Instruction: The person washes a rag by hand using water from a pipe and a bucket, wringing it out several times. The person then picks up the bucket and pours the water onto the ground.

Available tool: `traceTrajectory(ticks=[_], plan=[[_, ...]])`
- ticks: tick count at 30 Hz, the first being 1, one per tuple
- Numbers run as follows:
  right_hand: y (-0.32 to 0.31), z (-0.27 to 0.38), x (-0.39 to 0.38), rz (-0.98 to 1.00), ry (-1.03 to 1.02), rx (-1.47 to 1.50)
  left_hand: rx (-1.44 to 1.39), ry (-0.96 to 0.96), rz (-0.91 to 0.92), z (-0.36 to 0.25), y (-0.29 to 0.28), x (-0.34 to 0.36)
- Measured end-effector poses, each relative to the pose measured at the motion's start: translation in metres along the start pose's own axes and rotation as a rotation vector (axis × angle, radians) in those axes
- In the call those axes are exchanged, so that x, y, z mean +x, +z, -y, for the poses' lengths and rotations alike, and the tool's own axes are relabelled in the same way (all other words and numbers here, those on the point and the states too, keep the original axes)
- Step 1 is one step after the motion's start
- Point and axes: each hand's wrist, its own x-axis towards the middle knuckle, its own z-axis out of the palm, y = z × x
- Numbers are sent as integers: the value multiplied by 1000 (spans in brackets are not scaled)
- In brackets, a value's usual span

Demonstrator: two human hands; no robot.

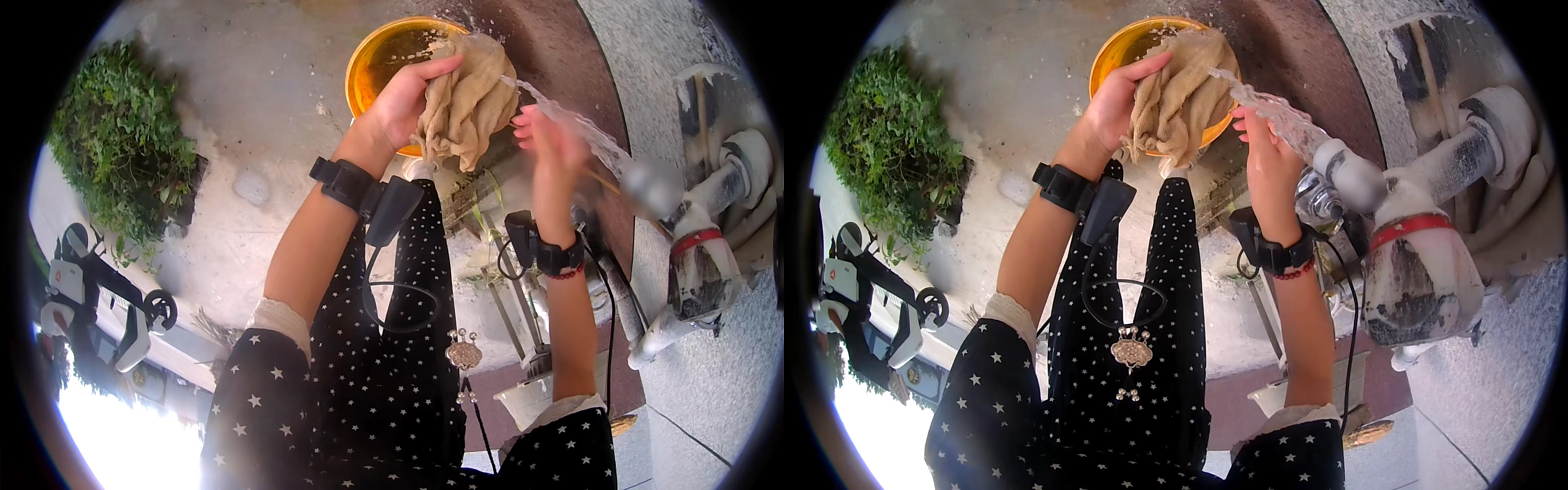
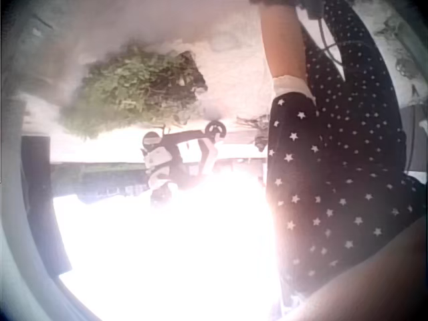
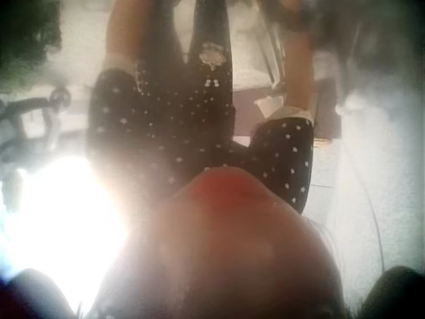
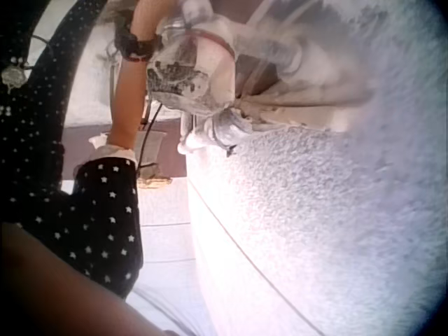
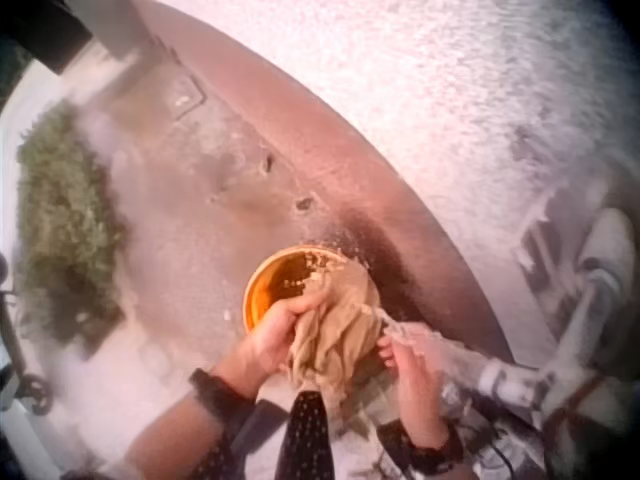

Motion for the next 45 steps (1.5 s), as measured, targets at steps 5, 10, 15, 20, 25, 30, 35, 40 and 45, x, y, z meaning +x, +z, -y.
traceTrajectory(ticks=[5,10,15,20,25,30,35,40,45], plan=[[9,-16,47,357,358,798,-87,-19,57,3,14,0],[20,5,46,289,409,1086,283,-2,-121,-3,27,5],[26,-12,46,312,292,1215,1194,227,-286,-15,21,7],[18,-19,35,232,300,1322,1050,340,-155,-16,-8,-3],[29,-15,30,36,332,1208,658,298,-103,17,-15,15],[28,-10,32,101,281,1176,350,413,-280,26,-2,25],[37,-24,23,62,67,786,48,473,-348,19,28,15],[71,-9,8,-22,-102,517,417,539,-519,19,34,21],[78,-9,22,-230,-264,288,590,374,-462,19,44,14]])
